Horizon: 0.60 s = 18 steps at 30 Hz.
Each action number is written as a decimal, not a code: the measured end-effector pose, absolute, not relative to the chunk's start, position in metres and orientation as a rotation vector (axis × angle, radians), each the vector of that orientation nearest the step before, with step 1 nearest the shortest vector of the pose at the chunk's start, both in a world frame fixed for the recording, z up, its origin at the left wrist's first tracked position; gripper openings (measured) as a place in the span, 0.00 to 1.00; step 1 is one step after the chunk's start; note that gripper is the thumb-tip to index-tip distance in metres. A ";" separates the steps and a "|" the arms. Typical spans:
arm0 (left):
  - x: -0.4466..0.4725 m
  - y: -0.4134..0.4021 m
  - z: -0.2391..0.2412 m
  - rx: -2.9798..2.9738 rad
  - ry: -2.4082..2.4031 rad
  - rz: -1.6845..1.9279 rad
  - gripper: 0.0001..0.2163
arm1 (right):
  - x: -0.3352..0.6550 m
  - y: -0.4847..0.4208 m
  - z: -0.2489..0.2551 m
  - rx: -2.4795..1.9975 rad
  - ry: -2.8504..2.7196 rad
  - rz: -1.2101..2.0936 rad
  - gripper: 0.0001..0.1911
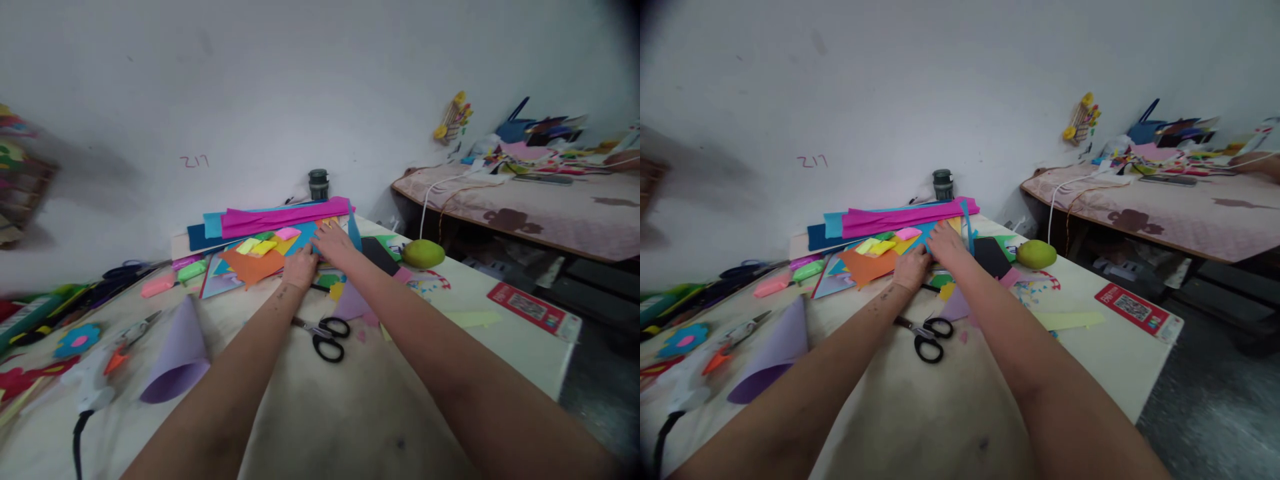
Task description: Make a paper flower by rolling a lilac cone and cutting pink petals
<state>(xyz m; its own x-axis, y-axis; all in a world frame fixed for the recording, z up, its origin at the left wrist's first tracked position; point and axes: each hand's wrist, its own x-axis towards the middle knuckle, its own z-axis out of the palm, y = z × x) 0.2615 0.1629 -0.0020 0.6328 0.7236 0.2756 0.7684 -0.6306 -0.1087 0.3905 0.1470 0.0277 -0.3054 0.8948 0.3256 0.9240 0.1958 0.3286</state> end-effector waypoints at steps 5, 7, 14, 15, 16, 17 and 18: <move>0.263 0.161 -0.003 -2.607 -1.213 -0.308 0.17 | 0.384 0.147 0.029 -1.901 -2.500 -0.660 0.12; 0.262 0.161 -0.003 -2.600 -1.202 -0.298 0.17 | 0.383 0.146 0.028 -1.939 -2.504 -0.673 0.13; 0.256 0.163 -0.007 -2.579 -1.120 -0.260 0.16 | 0.391 0.156 0.017 -1.934 -2.516 -0.681 0.14; 0.255 0.164 -0.008 -2.580 -1.104 -0.266 0.16 | 0.392 0.158 0.016 -1.942 -2.519 -0.673 0.14; 0.254 0.164 -0.008 -2.581 -1.086 -0.278 0.15 | 0.393 0.161 0.016 -1.948 -2.521 -0.667 0.14; 0.253 0.165 -0.009 -2.585 -1.062 -0.295 0.15 | 0.394 0.162 0.016 -1.955 -2.520 -0.660 0.14; 0.252 0.166 -0.009 -2.590 -1.036 -0.315 0.14 | 0.394 0.163 0.017 -1.968 -2.519 -0.650 0.14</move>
